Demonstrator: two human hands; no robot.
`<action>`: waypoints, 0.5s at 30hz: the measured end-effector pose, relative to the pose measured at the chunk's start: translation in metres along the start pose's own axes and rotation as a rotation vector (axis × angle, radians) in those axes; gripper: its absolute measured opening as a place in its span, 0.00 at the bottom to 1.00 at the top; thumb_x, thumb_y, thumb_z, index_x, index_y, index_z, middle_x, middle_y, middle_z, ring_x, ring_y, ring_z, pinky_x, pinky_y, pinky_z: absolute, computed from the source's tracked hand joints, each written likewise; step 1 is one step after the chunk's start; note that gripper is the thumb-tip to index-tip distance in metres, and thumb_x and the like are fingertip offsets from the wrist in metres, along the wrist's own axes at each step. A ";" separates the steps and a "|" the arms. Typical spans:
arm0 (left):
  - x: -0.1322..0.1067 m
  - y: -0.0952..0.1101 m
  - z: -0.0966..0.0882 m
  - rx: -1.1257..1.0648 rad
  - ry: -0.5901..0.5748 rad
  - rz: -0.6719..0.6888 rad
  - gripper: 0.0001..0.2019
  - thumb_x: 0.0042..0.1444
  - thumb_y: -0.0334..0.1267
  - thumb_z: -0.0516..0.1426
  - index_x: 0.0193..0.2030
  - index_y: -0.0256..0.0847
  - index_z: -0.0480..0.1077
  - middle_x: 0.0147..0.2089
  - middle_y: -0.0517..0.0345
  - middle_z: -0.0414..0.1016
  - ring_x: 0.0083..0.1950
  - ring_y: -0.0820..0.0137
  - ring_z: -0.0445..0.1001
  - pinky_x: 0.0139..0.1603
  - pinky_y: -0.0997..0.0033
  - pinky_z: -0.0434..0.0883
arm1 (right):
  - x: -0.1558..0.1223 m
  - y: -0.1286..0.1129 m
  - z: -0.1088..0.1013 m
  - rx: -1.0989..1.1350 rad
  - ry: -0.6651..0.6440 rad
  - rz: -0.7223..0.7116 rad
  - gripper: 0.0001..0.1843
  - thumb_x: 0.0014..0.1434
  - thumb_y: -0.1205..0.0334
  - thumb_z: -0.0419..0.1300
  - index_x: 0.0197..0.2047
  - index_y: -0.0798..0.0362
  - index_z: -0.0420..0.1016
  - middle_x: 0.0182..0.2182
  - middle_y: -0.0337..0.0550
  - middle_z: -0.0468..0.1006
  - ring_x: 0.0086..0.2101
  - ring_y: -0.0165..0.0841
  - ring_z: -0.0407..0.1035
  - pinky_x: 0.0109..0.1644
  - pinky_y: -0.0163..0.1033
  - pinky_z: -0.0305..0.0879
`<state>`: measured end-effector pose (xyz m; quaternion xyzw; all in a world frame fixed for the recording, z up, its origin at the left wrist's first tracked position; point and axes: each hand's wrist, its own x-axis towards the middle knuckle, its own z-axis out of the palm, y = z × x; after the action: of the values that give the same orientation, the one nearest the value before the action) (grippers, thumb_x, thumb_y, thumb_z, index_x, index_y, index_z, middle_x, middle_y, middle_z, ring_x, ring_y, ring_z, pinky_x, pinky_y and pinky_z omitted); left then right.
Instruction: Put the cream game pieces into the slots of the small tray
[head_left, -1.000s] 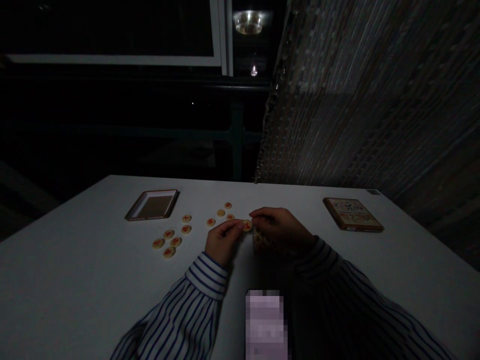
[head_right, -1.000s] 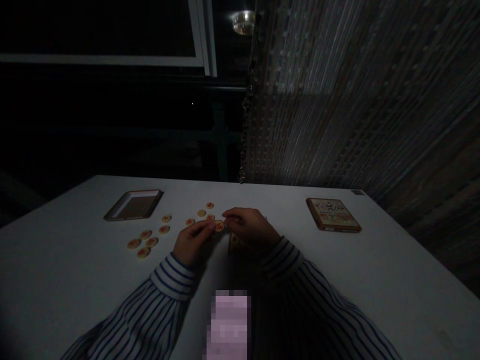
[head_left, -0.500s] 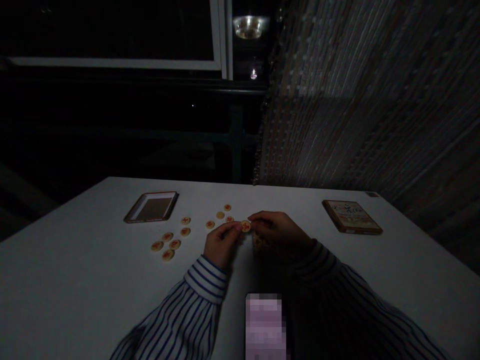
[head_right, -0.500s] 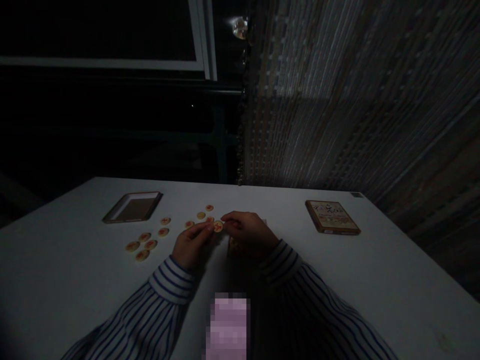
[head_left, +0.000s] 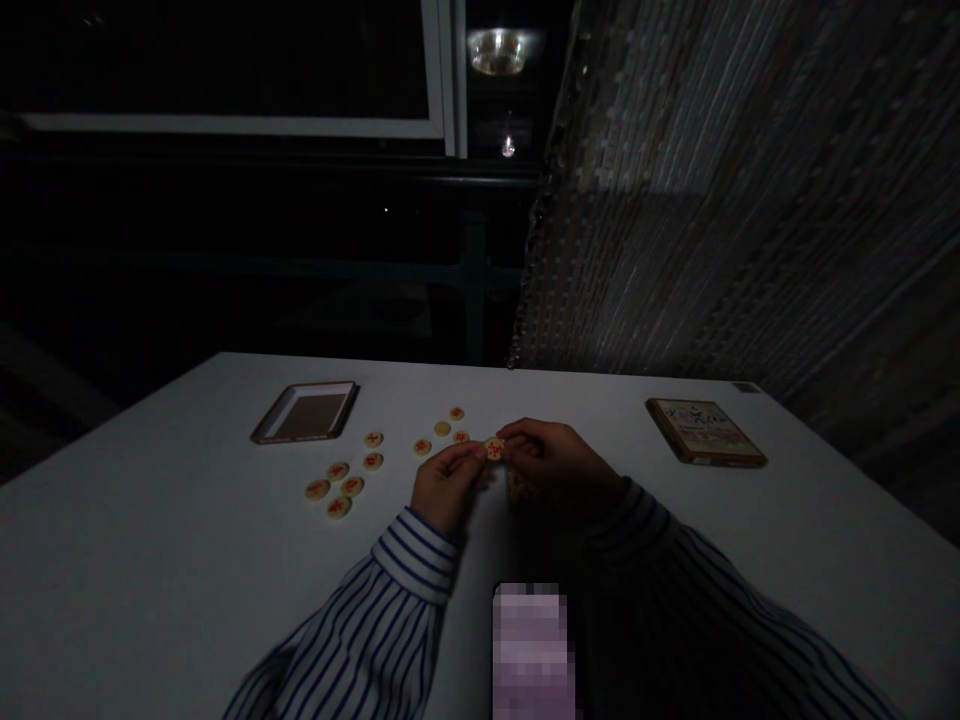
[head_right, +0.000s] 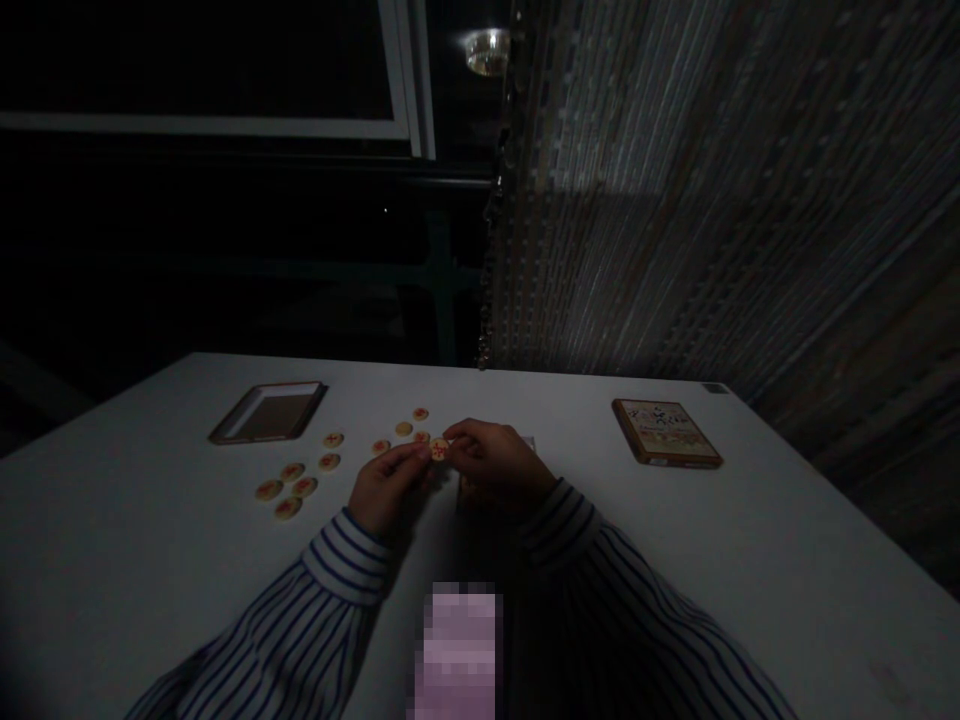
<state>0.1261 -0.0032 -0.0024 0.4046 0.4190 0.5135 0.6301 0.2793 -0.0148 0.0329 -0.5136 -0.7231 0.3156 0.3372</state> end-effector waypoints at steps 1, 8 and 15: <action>0.000 0.000 0.000 0.004 -0.006 -0.006 0.16 0.35 0.41 0.63 0.31 0.33 0.72 0.21 0.60 0.72 0.21 0.79 0.67 0.23 0.80 0.65 | 0.000 0.000 0.000 0.003 0.002 -0.004 0.12 0.52 0.61 0.54 0.40 0.54 0.69 0.33 0.42 0.75 0.33 0.30 0.70 0.37 0.34 0.65; -0.001 0.000 0.001 0.015 -0.008 -0.013 0.16 0.35 0.42 0.63 0.30 0.34 0.72 0.21 0.60 0.72 0.21 0.78 0.67 0.23 0.79 0.64 | 0.001 0.001 0.000 0.025 0.004 0.009 0.11 0.51 0.63 0.55 0.39 0.55 0.69 0.31 0.42 0.75 0.32 0.30 0.70 0.35 0.34 0.65; 0.000 0.000 0.001 0.033 -0.011 -0.005 0.16 0.35 0.42 0.63 0.31 0.34 0.73 0.23 0.59 0.73 0.22 0.78 0.67 0.23 0.79 0.64 | 0.001 0.004 -0.001 -0.007 -0.007 -0.011 0.11 0.51 0.61 0.55 0.38 0.54 0.69 0.31 0.41 0.75 0.32 0.30 0.70 0.35 0.34 0.64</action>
<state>0.1271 -0.0037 -0.0018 0.4168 0.4250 0.5026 0.6270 0.2816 -0.0125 0.0301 -0.5098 -0.7281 0.3133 0.3344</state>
